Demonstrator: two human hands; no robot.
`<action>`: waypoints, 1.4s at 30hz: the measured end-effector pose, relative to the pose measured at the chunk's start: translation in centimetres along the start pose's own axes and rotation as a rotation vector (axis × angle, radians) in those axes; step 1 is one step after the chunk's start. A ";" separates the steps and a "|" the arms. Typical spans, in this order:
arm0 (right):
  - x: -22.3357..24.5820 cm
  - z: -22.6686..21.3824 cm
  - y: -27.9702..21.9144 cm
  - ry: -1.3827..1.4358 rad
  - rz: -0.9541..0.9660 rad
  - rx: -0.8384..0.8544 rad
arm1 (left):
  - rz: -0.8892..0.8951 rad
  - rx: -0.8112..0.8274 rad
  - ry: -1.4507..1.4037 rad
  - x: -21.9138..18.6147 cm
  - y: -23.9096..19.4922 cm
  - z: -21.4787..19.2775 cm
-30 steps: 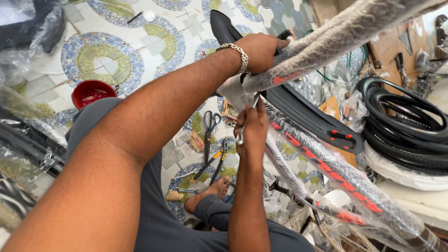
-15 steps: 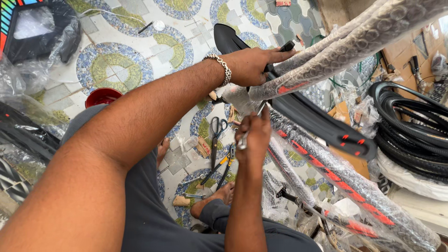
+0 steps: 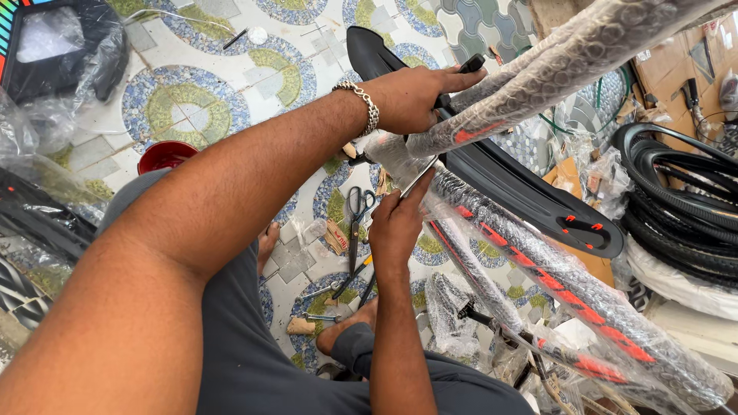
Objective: The person is assembling a bicycle, specifically tightening a bolt on the handlebar stem using a wrench. The bicycle frame is wrapped in protective bubble wrap, and various tools are scattered on the floor nearby.
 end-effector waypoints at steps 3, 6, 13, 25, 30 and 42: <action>-2.3 0.9 -0.1 0.070 -0.036 0.046 | -0.149 0.075 -0.026 -0.8 -0.1 -0.2; -4.9 1.4 1.3 0.107 -0.085 0.046 | -0.237 0.123 -0.031 -1.6 0.5 -1.0; -4.3 2.2 2.0 0.133 -0.168 0.039 | -0.131 0.043 -0.007 -1.1 1.0 0.2; 0.3 -2.0 2.4 0.828 0.277 0.075 | -0.127 0.026 -0.098 -1.1 0.1 -0.6; -1.0 1.6 0.5 0.136 0.005 0.001 | -0.146 0.056 -0.073 -0.7 0.7 -0.3; -1.8 -2.6 3.3 0.882 0.322 0.135 | -0.001 -0.064 -0.043 -1.6 -0.4 -0.4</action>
Point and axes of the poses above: each hand's wrist, its own y-axis towards the middle knuckle, its own z-axis out of the palm, x = y × z, the point moved 1 cm from there along y, towards the middle knuckle, and after that the axes turned 1 degree about -z, right-handed, at the moved point
